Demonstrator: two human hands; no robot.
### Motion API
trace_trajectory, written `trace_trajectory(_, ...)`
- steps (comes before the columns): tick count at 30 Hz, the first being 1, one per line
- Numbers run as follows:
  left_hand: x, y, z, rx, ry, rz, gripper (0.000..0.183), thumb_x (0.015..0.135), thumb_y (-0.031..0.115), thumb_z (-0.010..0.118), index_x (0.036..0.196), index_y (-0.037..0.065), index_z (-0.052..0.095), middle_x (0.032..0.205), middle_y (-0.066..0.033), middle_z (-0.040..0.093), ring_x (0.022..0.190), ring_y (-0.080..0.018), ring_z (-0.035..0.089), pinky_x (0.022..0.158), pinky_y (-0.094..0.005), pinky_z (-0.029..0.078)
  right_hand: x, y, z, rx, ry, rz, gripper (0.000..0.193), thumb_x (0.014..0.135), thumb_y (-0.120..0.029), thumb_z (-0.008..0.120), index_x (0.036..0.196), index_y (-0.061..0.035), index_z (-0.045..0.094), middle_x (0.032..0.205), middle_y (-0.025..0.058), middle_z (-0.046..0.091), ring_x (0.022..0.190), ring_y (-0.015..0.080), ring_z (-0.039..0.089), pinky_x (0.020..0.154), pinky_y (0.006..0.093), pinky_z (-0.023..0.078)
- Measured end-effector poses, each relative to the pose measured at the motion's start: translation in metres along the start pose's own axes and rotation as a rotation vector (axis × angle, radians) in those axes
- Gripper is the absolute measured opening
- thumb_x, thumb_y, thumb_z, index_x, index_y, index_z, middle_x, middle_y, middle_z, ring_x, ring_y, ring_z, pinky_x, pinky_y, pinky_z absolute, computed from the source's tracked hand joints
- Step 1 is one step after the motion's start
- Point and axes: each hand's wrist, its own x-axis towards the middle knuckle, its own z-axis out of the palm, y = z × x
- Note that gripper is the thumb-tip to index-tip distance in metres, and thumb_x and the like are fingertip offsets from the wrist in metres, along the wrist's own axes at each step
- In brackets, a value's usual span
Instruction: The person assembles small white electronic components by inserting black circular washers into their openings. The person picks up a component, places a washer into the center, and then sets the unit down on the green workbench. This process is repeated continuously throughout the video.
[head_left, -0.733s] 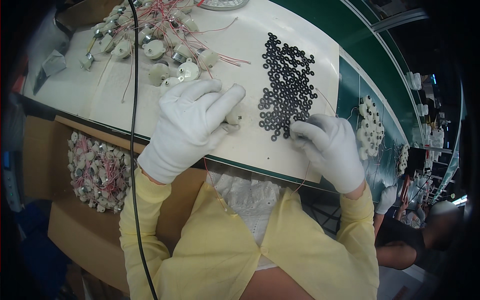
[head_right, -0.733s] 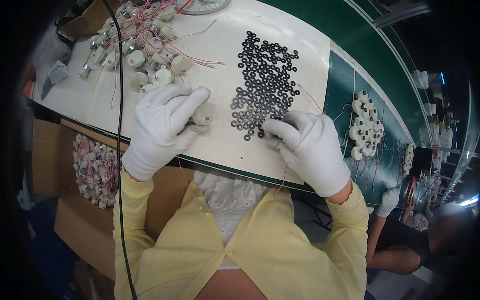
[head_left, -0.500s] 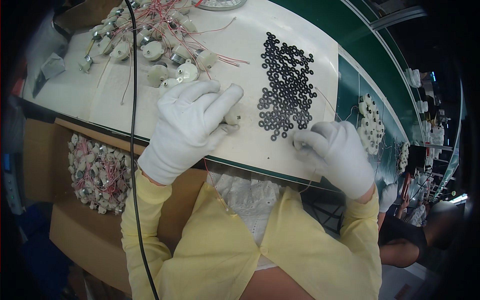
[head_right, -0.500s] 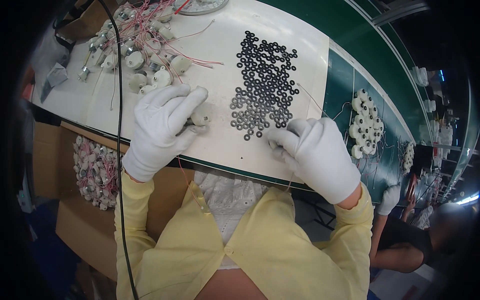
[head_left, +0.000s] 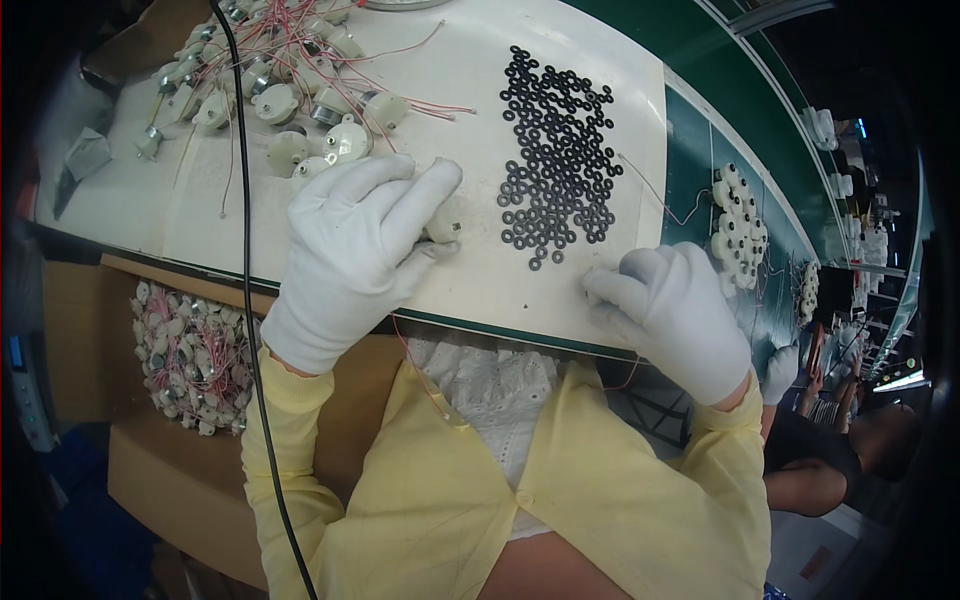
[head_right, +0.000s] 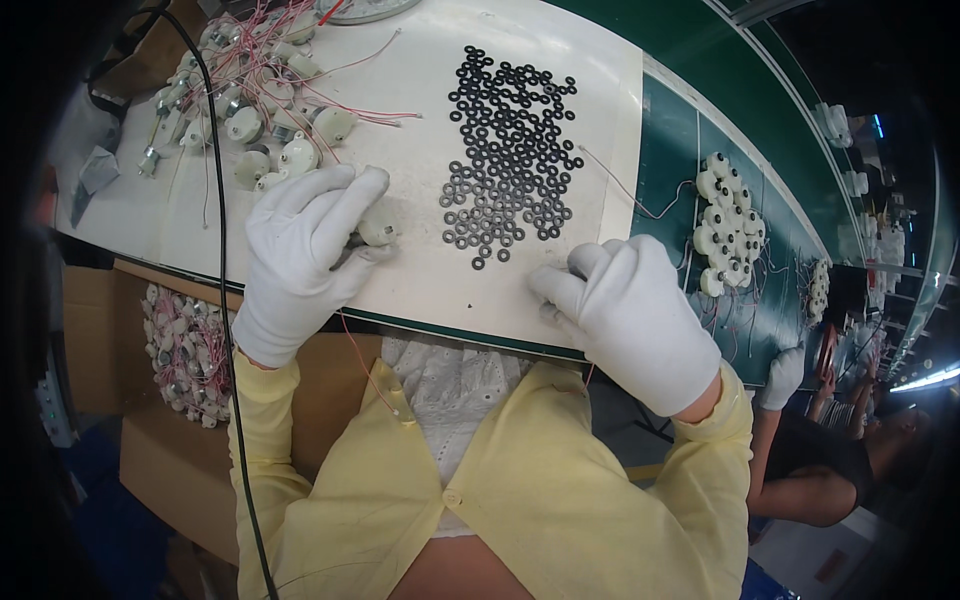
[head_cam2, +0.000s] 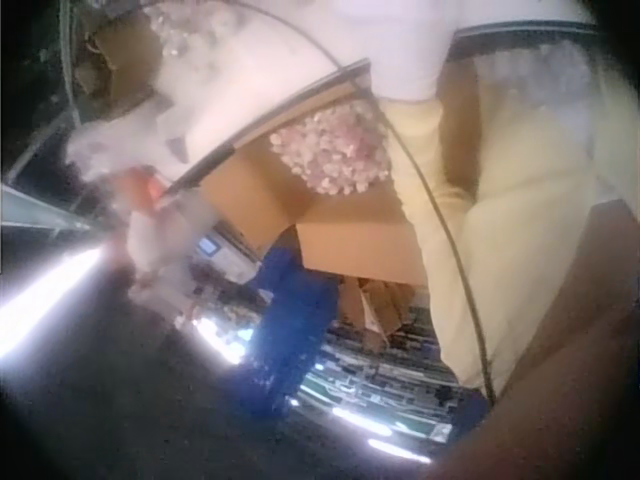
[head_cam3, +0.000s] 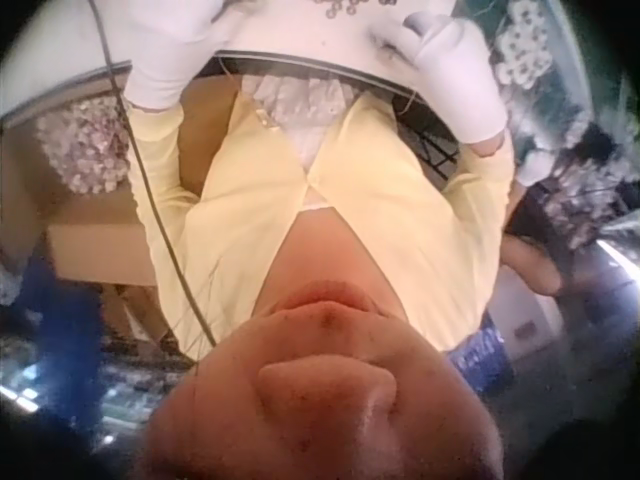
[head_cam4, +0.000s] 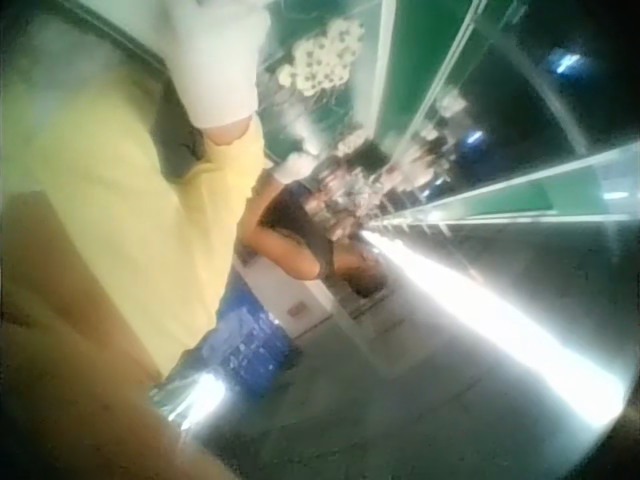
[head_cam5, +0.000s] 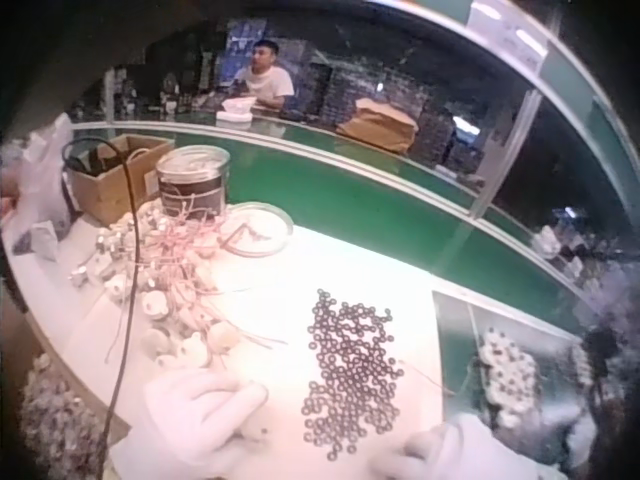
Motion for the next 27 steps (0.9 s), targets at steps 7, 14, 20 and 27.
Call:
trace_trajectory(7, 0.004, 0.001, 0.000, 0.011, -0.001, 0.022, 0.069, 0.065, 0.016, 0.086, 0.130, 0.005, 0.067, 0.107, -0.0095, 0.072, 0.103, -0.0302, 0.068, 0.086, -0.0443, 0.052, -0.003, 0.005, 0.005, 0.054, 0.022, 0.009, 0.022, 0.085, -0.021, 0.075, 0.105, -0.0147, 0.071, 0.074, 0.0037, 0.061, 0.067, 0.0271, 0.063, 0.062, 0.0405, 0.047)
trace_trajectory(14, 0.001, 0.000, -0.002, 0.023, -0.034, 0.017, 0.068, 0.068, 0.013, 0.085, 0.132, 0.002, 0.066, 0.111, -0.0112, 0.073, 0.106, -0.0337, 0.068, 0.089, -0.0453, 0.052, -0.047, 0.001, 0.047, 0.448, 0.234, 0.412, 0.015, 0.093, -0.016, 0.072, 0.108, -0.0117, 0.069, 0.075, 0.0040, 0.065, 0.068, 0.0276, 0.065, 0.062, 0.0415, 0.047)
trace_trajectory(20, 0.002, 0.001, 0.001, 0.053, -0.014, 0.027, 0.071, 0.065, 0.012, 0.084, 0.133, 0.004, 0.066, 0.100, -0.0096, 0.071, 0.104, -0.0316, 0.068, 0.086, -0.0447, 0.051, -0.088, 0.007, 0.056, 0.021, 0.334, 0.518, 0.013, 0.090, -0.014, 0.074, 0.102, -0.0121, 0.069, 0.074, 0.0057, 0.064, 0.067, 0.0280, 0.063, 0.062, 0.0424, 0.045)
trace_trajectory(27, 0.001, 0.000, -0.001, 0.039, -0.054, 0.005, 0.071, 0.071, 0.010, 0.087, 0.138, 0.005, 0.065, 0.119, -0.0149, 0.071, 0.105, -0.0343, 0.068, 0.091, -0.0438, 0.053, -0.075, -0.010, 0.035, 0.109, 0.380, 0.549, 0.023, 0.086, -0.020, 0.079, 0.107, -0.0151, 0.071, 0.078, 0.0039, 0.062, 0.072, 0.0276, 0.061, 0.066, 0.0427, 0.043)
